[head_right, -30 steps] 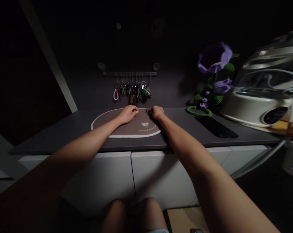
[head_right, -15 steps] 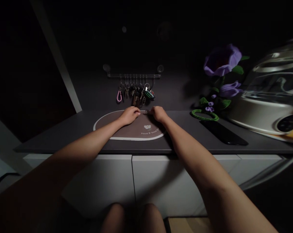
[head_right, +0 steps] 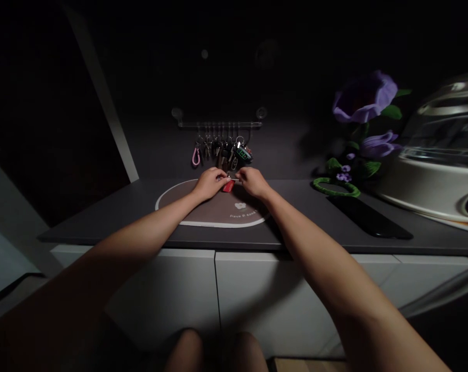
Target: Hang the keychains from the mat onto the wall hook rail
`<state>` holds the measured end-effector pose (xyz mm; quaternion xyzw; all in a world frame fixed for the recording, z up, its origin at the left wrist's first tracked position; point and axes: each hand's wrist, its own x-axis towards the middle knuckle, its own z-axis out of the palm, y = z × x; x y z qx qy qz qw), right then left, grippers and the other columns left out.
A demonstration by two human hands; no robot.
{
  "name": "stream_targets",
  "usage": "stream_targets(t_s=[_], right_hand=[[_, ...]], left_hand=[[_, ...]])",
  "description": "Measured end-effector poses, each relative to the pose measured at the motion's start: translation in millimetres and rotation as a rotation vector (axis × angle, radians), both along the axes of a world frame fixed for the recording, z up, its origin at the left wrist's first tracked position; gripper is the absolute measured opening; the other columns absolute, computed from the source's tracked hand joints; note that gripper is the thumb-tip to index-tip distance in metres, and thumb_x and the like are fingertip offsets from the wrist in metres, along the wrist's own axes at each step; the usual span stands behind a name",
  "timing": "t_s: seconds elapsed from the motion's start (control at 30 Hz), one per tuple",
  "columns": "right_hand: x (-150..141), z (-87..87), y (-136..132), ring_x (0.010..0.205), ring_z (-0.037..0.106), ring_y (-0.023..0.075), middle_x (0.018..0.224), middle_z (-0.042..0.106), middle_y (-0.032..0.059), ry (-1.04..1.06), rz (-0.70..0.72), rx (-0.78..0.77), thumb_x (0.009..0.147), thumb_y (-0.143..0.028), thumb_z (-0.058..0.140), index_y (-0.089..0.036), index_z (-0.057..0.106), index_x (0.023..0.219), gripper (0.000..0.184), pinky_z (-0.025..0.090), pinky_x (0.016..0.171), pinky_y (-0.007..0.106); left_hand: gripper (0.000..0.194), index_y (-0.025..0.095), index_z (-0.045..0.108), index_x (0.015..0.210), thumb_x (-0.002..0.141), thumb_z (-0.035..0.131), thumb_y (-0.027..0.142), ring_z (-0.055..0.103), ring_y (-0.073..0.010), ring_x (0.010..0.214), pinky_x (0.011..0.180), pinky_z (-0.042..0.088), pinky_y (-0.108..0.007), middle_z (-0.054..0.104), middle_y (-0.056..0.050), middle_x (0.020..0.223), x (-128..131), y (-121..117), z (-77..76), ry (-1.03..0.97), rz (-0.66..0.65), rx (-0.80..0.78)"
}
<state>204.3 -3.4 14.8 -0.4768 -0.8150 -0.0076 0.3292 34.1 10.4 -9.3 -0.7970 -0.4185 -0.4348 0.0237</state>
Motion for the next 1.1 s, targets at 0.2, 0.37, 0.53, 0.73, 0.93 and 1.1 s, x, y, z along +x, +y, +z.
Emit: stream_targets(t_s=[0.2, 0.37, 0.53, 0.73, 0.93, 1.1], right_hand=[[-3, 0.3, -3, 0.058, 0.048, 0.0103, 0.063, 0.058, 0.002, 0.134, 0.04, -0.064, 0.081, -0.03, 0.045, -0.013, 0.061, 0.079, 0.023, 0.034, 0.06, 0.021], [-3, 0.2, -3, 0.058, 0.048, 0.0102, 0.061, 0.056, 0.0011, 0.185, 0.041, -0.094, 0.081, -0.031, 0.045, -0.013, 0.059, 0.078, 0.023, 0.034, 0.059, 0.021], [-2, -0.8, 0, 0.058, 0.048, 0.0106, 0.061, 0.055, 0.001, 0.204, 0.04, -0.089, 0.081, -0.031, 0.045, -0.014, 0.058, 0.077, 0.023, 0.035, 0.059, 0.022], [2, -6.9, 8, 0.061, 0.047, 0.0106, 0.064, 0.055, 0.0009, 0.248, 0.068, -0.123, 0.079, -0.031, 0.047, -0.015, 0.057, 0.076, 0.019, 0.036, 0.06, 0.023], [3, -15.2, 12, 0.06, 0.047, 0.0096, 0.067, 0.055, -0.0006, 0.307, 0.17, -0.237, 0.076, -0.03, 0.051, -0.016, 0.053, 0.085, 0.017, 0.038, 0.06, 0.023], [0, -17.9, 10, 0.062, 0.05, 0.0105, 0.07, 0.057, 0.0001, 0.324, 0.212, -0.296, 0.074, -0.03, 0.054, -0.016, 0.051, 0.089, 0.021, 0.04, 0.062, 0.025]], left_hand=[[0.016, 0.014, 0.064, 0.077, 0.078, 0.055, 0.027, 0.052, -0.013, 0.072, 0.069, 0.039, -0.024, 0.059, -0.005, 0.079, 0, -3, 3.5, -0.021, 0.008, 0.042], [0.015, 0.015, 0.064, 0.08, 0.08, 0.05, 0.021, 0.053, -0.0151, 0.078, 0.071, 0.039, -0.026, 0.059, -0.006, 0.083, -2, 0, 3.4, 0.016, 0.038, 0.082], [0.015, 0.017, 0.062, 0.082, 0.081, 0.048, 0.019, 0.053, -0.0169, 0.084, 0.075, 0.038, -0.028, 0.06, -0.006, 0.087, -4, 0, 5.6, 0.032, 0.062, 0.084], [0.013, 0.017, 0.061, 0.079, 0.08, 0.048, 0.016, 0.052, -0.0168, 0.087, 0.078, 0.037, -0.028, 0.061, -0.005, 0.088, -5, 0, 7.4, -0.024, 0.046, 0.063], [0.011, 0.016, 0.059, 0.074, 0.078, 0.049, 0.012, 0.052, -0.0148, 0.08, 0.074, 0.038, -0.026, 0.06, -0.004, 0.08, -4, 1, 7.0, -0.1, -0.002, 0.033], [0.008, 0.014, 0.057, 0.07, 0.075, 0.052, 0.011, 0.052, -0.013, 0.075, 0.071, 0.039, -0.025, 0.06, -0.002, 0.075, -2, 1, 8.2, -0.204, -0.074, -0.042]])
